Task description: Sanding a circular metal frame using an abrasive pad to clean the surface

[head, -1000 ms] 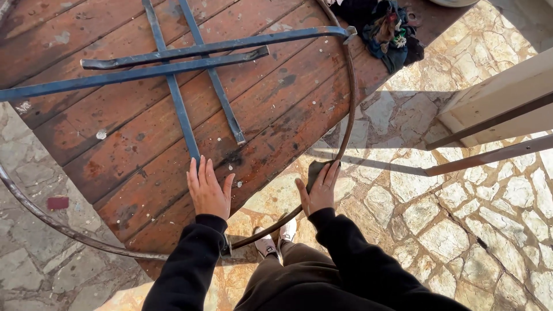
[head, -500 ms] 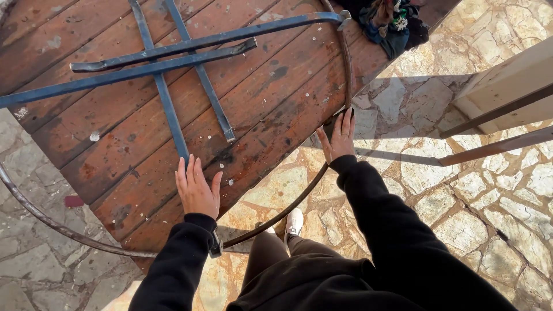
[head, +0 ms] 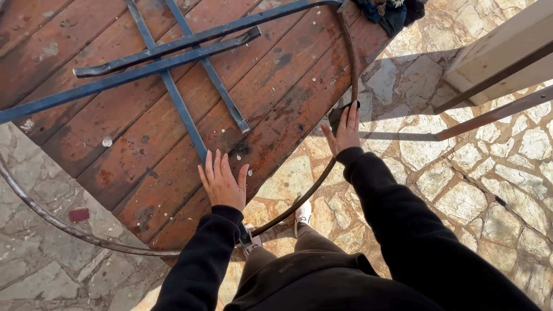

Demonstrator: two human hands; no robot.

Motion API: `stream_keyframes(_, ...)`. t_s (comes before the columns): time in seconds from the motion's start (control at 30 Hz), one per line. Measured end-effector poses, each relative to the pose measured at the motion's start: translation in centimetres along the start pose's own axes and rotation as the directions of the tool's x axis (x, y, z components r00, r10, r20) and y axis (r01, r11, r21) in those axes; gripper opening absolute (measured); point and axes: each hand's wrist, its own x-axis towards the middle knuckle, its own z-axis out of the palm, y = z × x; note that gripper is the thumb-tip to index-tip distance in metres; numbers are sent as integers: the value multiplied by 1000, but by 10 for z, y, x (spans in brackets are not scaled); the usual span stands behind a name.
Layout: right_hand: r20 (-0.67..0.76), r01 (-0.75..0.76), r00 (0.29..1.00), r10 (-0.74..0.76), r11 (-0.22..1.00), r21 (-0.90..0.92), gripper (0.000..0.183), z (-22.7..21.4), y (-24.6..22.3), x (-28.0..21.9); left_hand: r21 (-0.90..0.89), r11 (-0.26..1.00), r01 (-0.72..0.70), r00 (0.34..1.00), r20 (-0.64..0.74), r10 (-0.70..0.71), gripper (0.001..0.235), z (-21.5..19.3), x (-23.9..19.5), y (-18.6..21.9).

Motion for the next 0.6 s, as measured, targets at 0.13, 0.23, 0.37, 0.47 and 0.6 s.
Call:
stream_keyframes(0.13,5,-68,998,68,990,120,112,30,-76,-157,-81,995,-58,998,-1,59,64,-7,-3,0)
stream_keyframes(0.23,12,-88,996,87,991,102,114,43,-103,-170,-120,989,-89,995,-53,83,64,-11,11,3)
stream_keyframes(0.37,-24,-216,976,216,976,4,117,37,-63,-98,-238,956,-169,985,-52,162,61,-14,10,2)
stream_keyframes(0.47,-23,-236,971,237,970,57,111,47,-94,-153,-285,942,-175,984,-44,170,59,-15,4,-1)
stream_keyframes(0.6,46,-235,972,231,951,199,107,61,-168,-238,-316,934,-164,986,-27,164,58,-19,8,-1)
